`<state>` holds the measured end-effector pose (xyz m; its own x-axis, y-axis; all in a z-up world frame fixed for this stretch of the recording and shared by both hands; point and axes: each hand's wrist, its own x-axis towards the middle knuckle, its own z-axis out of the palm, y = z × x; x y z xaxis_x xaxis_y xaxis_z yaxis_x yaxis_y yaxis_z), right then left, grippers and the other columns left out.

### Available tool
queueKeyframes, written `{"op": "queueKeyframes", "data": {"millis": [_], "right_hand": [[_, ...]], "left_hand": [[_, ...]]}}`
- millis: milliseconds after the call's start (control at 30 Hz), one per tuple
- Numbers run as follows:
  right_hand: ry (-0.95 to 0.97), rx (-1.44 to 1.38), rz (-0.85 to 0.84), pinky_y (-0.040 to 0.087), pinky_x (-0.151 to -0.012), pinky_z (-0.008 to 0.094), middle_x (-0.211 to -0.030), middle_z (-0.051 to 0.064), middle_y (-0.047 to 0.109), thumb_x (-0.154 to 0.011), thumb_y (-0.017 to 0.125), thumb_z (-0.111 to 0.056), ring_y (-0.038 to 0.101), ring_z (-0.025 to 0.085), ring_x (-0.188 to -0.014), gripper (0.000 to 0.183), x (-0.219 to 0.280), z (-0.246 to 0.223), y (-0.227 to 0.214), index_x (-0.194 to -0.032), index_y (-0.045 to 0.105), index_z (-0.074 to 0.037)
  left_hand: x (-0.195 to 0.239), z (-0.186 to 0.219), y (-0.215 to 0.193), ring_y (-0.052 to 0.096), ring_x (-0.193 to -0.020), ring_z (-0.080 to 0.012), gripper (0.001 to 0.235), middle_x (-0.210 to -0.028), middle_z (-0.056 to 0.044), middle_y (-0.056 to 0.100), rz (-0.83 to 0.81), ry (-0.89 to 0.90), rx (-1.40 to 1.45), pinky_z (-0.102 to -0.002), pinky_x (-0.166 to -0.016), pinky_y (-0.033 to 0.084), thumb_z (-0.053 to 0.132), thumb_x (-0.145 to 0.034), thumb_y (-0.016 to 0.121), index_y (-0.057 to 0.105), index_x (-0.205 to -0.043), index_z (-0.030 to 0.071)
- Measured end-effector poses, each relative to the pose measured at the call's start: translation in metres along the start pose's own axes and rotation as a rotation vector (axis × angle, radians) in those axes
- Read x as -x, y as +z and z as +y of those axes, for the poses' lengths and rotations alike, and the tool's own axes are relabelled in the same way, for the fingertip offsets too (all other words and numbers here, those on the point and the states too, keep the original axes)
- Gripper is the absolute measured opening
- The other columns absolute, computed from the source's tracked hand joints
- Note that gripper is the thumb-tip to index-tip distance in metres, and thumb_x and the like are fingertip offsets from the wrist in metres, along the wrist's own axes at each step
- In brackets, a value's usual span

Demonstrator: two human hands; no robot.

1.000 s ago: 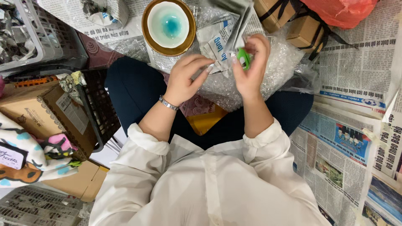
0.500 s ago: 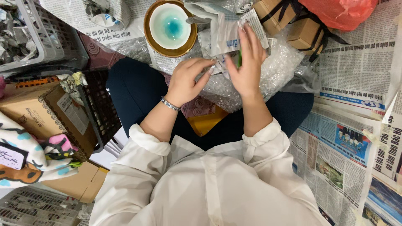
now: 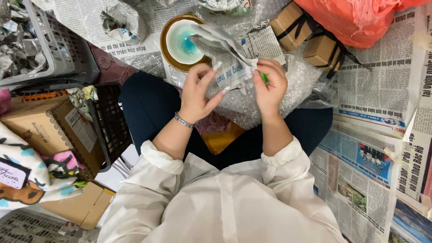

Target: The person sits cross-legged on the floor and repeatedly folds newspaper sheets into small bundles. They handle the sheets one at a time, folding them multiple times and stacking the finished bundles. A small bowl and green scissors are visible nearby.

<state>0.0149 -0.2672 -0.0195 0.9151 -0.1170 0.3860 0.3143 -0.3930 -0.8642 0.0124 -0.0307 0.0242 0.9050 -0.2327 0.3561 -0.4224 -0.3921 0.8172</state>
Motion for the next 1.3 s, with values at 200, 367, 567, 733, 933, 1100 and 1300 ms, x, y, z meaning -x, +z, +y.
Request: {"op": "queueKeyframes", "data": {"millis": [200,367,567,733,933,1100,1300], "right_hand": [[0.368,-0.553,0.055,0.051,-0.081,0.031,-0.104,0.01,0.07,-0.097,0.075,0.005,0.064,0.017,-0.089,0.009,0.016,0.034,-0.002,-0.1,0.067,0.003],[0.508,-0.951,0.105,0.054,-0.092,0.029,-0.11,0.009,0.073,-0.092,0.068,-0.006,0.068,0.015,-0.099,0.02,0.022,0.038,-0.005,-0.111,0.069,0.001],[0.268,-0.508,-0.097,0.05,-0.089,0.033,-0.106,0.009,0.072,-0.096,0.076,-0.006,0.065,0.019,-0.097,0.015,0.007,0.012,-0.009,-0.107,0.071,0.003],[-0.029,-0.271,-0.273,0.051,-0.094,0.04,-0.107,0.013,0.074,-0.09,0.081,-0.01,0.067,0.029,-0.102,0.017,-0.005,-0.001,-0.014,-0.095,0.068,0.0],[0.16,-0.649,-0.25,0.053,-0.1,0.037,-0.117,0.011,0.072,-0.099,0.077,-0.013,0.066,0.024,-0.113,0.017,0.001,0.004,-0.013,-0.097,0.062,-0.005],[0.464,-0.917,-0.054,0.053,-0.102,0.033,-0.122,0.009,0.068,-0.103,0.065,-0.011,0.065,0.017,-0.112,0.02,0.013,0.013,-0.012,-0.119,0.06,0.0],[0.512,-0.832,0.106,0.052,-0.089,0.028,-0.113,0.008,0.067,-0.113,0.052,-0.01,0.063,0.014,-0.099,0.014,0.004,0.025,-0.016,-0.121,0.057,0.0]], "left_hand": [[0.003,0.006,0.004,0.046,-0.124,-0.0311,0.031,-0.132,-0.01,0.054,0.086,0.048,-0.4,-0.046,-0.108,0.031,0.034,-0.087,0.084,0.078,-0.116,0.023],[0.008,0.006,0.012,0.042,-0.131,-0.0308,0.029,-0.137,-0.009,0.05,0.208,0.037,-0.552,-0.047,-0.109,0.026,0.039,-0.09,0.087,0.077,-0.114,0.025],[0.009,-0.002,0.013,0.032,-0.14,-0.0388,0.061,-0.149,-0.018,0.038,0.399,-0.022,-0.528,-0.054,-0.12,0.02,0.037,-0.096,0.083,0.053,-0.143,0.013],[0.013,0.0,0.011,0.044,-0.138,-0.0286,0.06,-0.137,-0.004,0.058,0.244,0.12,-0.723,-0.053,-0.12,0.016,0.035,-0.092,0.091,0.059,-0.14,0.02],[0.013,-0.004,0.005,0.051,-0.13,-0.0277,0.068,-0.128,-0.008,0.062,0.161,0.086,-0.501,-0.057,-0.117,0.021,0.029,-0.08,0.091,0.058,-0.136,0.01],[0.011,-0.005,0.009,0.052,-0.129,-0.0307,0.061,-0.127,-0.01,0.06,0.108,0.153,-0.417,-0.058,-0.117,0.025,0.026,-0.081,0.091,0.059,-0.13,0.014],[0.013,-0.018,0.002,0.065,-0.118,-0.03,0.053,-0.121,-0.006,0.071,-0.024,0.215,-0.248,-0.049,-0.111,0.045,0.011,-0.076,0.084,0.064,-0.123,0.022]]}}
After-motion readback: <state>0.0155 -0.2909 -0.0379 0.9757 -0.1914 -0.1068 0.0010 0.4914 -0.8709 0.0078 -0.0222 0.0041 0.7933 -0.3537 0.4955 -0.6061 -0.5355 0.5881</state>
